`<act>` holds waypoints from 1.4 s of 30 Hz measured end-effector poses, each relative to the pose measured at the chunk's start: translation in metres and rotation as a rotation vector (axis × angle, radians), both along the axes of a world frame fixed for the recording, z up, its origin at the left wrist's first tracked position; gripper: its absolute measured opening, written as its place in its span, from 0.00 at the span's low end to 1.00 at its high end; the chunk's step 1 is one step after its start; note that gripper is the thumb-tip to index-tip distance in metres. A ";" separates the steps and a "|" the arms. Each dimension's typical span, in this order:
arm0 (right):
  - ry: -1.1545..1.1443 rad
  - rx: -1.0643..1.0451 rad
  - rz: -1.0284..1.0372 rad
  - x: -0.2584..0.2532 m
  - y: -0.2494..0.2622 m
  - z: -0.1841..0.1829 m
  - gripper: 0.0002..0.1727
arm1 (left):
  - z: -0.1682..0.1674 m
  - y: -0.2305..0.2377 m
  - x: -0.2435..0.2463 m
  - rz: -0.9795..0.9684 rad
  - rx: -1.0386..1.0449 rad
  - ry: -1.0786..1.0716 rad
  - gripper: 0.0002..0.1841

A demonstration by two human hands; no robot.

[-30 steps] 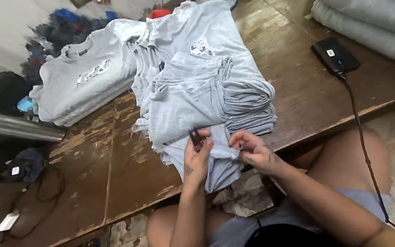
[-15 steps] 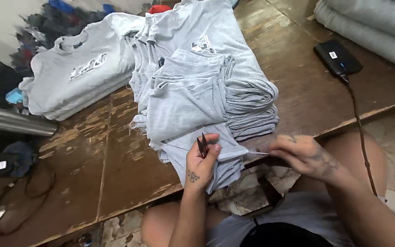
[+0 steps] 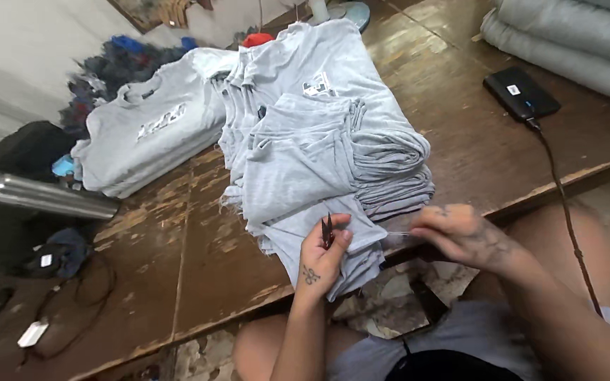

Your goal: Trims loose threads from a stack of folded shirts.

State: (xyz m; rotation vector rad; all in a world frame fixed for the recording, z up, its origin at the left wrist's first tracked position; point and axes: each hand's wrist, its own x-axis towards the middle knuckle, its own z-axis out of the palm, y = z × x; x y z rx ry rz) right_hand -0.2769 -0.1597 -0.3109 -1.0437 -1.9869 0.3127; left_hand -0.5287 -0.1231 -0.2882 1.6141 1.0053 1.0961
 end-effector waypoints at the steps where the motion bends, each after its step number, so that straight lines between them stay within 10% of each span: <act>1: -0.025 -0.030 0.015 0.005 -0.004 0.000 0.15 | -0.002 0.000 -0.001 0.007 -0.003 -0.003 0.13; 7: 0.032 -0.165 0.020 -0.039 0.002 0.008 0.33 | -0.004 0.002 0.003 0.023 0.007 -0.057 0.13; 11: 0.009 -0.006 -0.002 -0.055 0.014 -0.003 0.09 | 0.001 -0.003 -0.004 -0.020 0.023 0.066 0.15; 17: -0.081 0.030 0.015 -0.022 -0.009 0.000 0.11 | 0.022 -0.018 -0.012 -0.117 0.367 0.808 0.26; 26: -0.098 0.137 -0.101 -0.029 -0.028 0.001 0.15 | 0.061 -0.028 0.009 -0.228 0.857 1.051 0.13; 36: 0.087 0.077 0.094 -0.028 -0.031 0.005 0.20 | 0.051 -0.022 0.005 -0.122 0.854 1.072 0.14; 39: 0.018 0.058 0.161 -0.026 -0.031 0.004 0.33 | 0.049 -0.019 -0.013 -0.081 0.639 0.811 0.15; 42: -0.069 0.025 -0.005 -0.020 -0.024 -0.001 0.25 | 0.038 -0.020 -0.027 -0.033 0.462 0.558 0.30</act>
